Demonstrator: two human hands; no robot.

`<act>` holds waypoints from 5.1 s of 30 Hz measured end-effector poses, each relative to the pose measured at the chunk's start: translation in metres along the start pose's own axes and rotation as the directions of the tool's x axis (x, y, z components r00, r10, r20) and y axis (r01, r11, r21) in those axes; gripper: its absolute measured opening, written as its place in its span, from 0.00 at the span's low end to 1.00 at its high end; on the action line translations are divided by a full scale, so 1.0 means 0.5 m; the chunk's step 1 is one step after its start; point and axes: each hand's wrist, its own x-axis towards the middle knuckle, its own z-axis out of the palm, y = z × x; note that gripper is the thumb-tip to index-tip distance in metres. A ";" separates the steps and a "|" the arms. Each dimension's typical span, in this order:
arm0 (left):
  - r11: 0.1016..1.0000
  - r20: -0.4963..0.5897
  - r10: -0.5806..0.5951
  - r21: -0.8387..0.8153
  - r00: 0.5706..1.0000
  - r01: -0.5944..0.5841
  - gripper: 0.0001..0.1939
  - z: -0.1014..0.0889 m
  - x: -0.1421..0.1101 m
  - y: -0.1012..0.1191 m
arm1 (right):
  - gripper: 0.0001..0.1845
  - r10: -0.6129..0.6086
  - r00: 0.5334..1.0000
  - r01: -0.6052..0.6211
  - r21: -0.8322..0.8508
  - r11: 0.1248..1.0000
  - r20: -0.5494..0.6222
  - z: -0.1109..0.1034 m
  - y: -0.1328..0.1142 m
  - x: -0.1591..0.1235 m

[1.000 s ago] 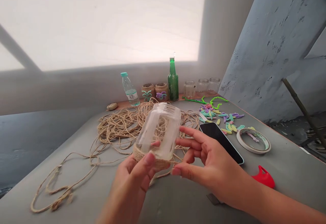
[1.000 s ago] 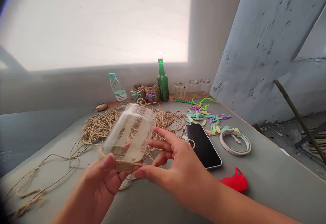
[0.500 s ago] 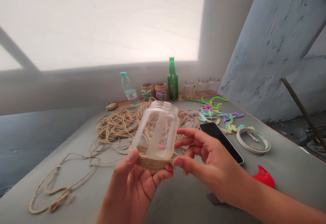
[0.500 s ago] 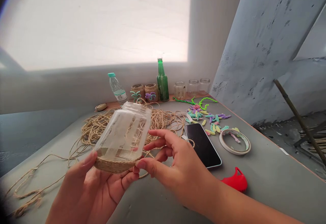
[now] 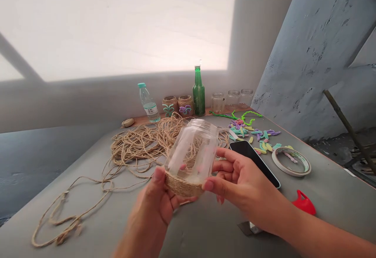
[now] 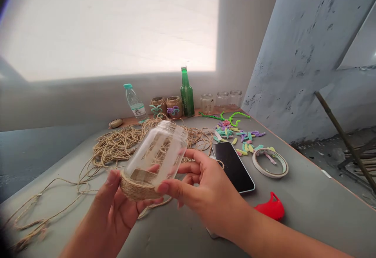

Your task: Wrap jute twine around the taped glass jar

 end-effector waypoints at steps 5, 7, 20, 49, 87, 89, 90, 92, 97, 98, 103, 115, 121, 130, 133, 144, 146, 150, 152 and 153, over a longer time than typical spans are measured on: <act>0.971 -0.005 0.016 0.240 1.000 -0.015 0.25 -0.013 -0.009 -0.011 | 0.39 -0.001 1.000 -0.001 -0.075 0.997 -0.027 -0.005 0.007 -0.003; 0.976 -0.024 -0.002 0.218 1.000 0.007 0.23 -0.016 -0.013 -0.011 | 0.37 -0.003 1.000 0.002 -0.094 0.996 -0.018 -0.005 0.006 -0.004; 0.971 0.015 -0.107 -0.212 0.994 0.108 0.20 0.008 -0.028 0.029 | 0.36 -0.080 0.996 0.074 -0.176 0.982 -0.027 -0.007 -0.004 -0.008; 0.987 0.009 -0.126 -0.096 0.992 0.126 0.21 0.016 -0.025 0.013 | 0.38 -0.010 1.000 0.005 -0.162 0.987 -0.027 -0.003 -0.010 -0.010; 0.990 -0.020 -0.068 -0.122 0.997 0.066 0.22 0.008 -0.028 0.014 | 0.39 -0.091 0.994 0.073 -0.263 0.962 -0.056 0.001 -0.008 -0.016; 0.975 0.027 -0.109 -0.194 0.994 0.112 0.23 0.008 -0.027 0.013 | 0.38 -0.096 0.994 0.079 -0.257 0.963 -0.055 0.001 -0.007 -0.016; 0.966 0.045 -0.124 -0.224 0.991 0.131 0.24 0.007 -0.026 0.012 | 0.37 -0.099 0.994 0.084 -0.249 0.965 -0.050 0.002 -0.005 -0.016; 0.955 0.064 -0.131 -0.258 0.989 0.144 0.26 0.003 -0.024 0.010 | 0.37 -0.099 0.994 0.088 -0.227 0.970 -0.040 0.003 -0.002 -0.014; 0.951 0.084 -0.118 -0.276 0.989 0.137 0.30 -0.002 -0.021 0.013 | 0.33 -0.102 0.992 0.088 -0.178 0.980 -0.069 0.004 0.000 -0.009; 0.948 0.094 -0.120 -0.284 0.988 0.142 0.29 -0.002 -0.021 0.015 | 0.33 -0.102 0.992 0.088 -0.176 0.980 -0.075 0.004 -0.001 -0.009; 0.935 0.200 -0.143 -0.295 0.969 0.198 0.26 -0.002 -0.025 0.020 | 0.27 -0.058 0.996 0.048 -0.133 0.990 -0.070 -0.001 0.001 -0.005; 0.958 0.165 -0.234 -0.128 0.958 0.256 0.34 0.003 -0.019 0.016 | 0.19 -0.011 0.981 -0.006 0.087 0.996 0.192 0.006 -0.004 0.002; 0.987 -0.103 0.008 0.160 0.995 0.008 0.28 0.014 -0.021 0.002 | 0.23 -0.008 0.996 0.007 0.015 1.000 0.092 0.006 0.004 -0.002; 0.989 -0.129 -0.135 -0.085 0.982 0.125 0.27 0.021 -0.028 0.019 | 0.34 -0.034 0.999 0.028 -0.240 0.970 -0.021 0.001 0.009 -0.012; 0.981 -0.067 -0.146 -0.141 0.987 0.136 0.28 0.017 -0.028 0.018 | 0.34 -0.020 0.999 0.015 -0.195 0.981 -0.025 0.004 0.004 -0.013; 0.943 0.171 -0.177 -0.252 0.969 0.217 0.30 0.005 -0.023 0.028 | 0.34 0.063 0.997 -0.065 -0.078 0.995 -0.033 0.001 0.001 -0.009; 0.935 0.202 -0.206 -0.247 0.958 0.253 0.33 0.002 -0.025 0.027 | 0.37 0.091 0.996 -0.091 -0.054 0.994 -0.009 0.003 -0.003 -0.008; 0.933 0.255 -0.259 -0.184 0.932 0.309 0.39 -0.001 -0.024 0.020 | 0.33 0.044 0.997 -0.043 -0.019 0.999 0.070 0.005 -0.010 -0.005; 0.945 0.248 -0.264 -0.127 0.932 0.301 0.42 0.000 -0.018 0.013 | 0.32 0.027 0.997 -0.026 -0.012 1.000 0.069 0.004 -0.010 -0.004; 0.957 0.215 -0.244 -0.102 0.945 0.271 0.41 0.001 -0.015 0.009 | 0.32 0.022 0.998 -0.021 -0.011 1.000 0.057 0.002 -0.009 -0.003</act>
